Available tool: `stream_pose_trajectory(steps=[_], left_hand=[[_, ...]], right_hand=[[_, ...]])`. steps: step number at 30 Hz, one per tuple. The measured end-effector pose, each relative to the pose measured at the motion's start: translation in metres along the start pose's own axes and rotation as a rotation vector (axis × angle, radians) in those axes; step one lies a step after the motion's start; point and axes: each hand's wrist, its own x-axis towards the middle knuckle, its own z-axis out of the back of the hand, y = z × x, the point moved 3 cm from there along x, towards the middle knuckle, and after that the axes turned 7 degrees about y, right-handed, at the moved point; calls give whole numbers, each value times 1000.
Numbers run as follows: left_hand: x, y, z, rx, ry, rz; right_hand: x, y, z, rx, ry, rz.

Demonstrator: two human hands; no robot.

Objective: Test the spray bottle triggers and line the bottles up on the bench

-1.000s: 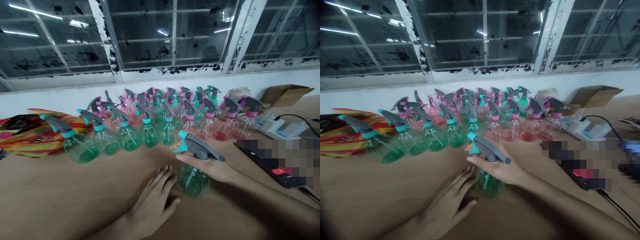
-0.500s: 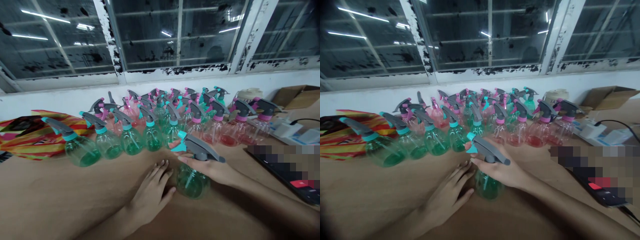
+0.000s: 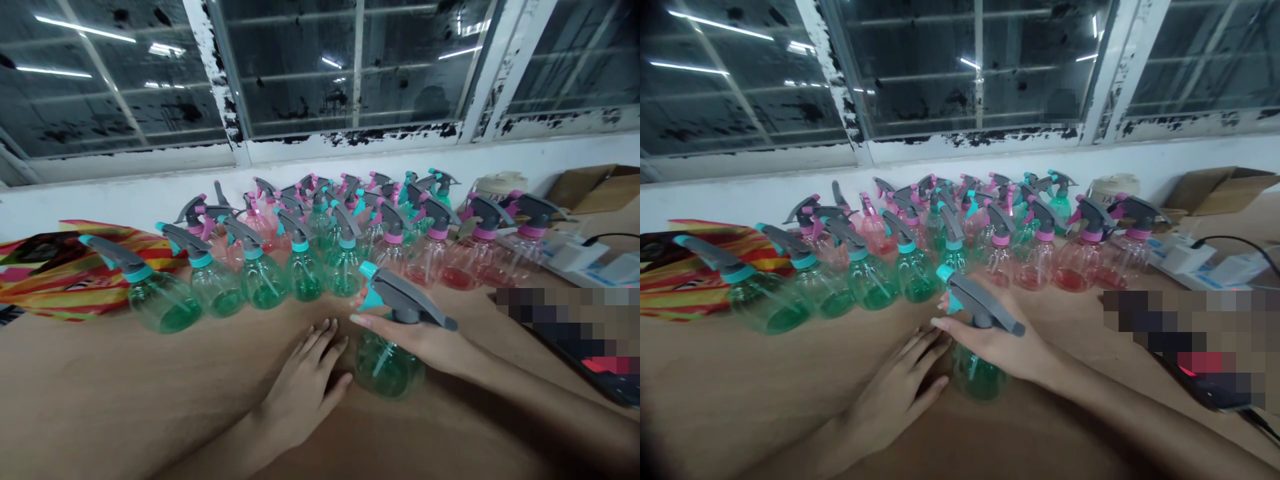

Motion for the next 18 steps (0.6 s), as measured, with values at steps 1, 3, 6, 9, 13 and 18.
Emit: stream_pose_trajectory(steps=[1,3,6,9,13,18], left_hand=[[0,0,0,1,3,-2],[1,0,0,-2,2,-4],[1,0,0,-10,-10,-6],[0,0,-1,-2,-19,-4],[0,0,-3,6,-17,-6],[0,1,-2,-8,-6,-14]], right_hand=[[-2,0,-1,26,-8,-29],[-3,0,-2,92,-8,-74],[-3,6,-2,158,5,-46],[-1,15,-1,207,83,-12],[0,20,1,222,119,42],[-2,14,1,129,81,51]])
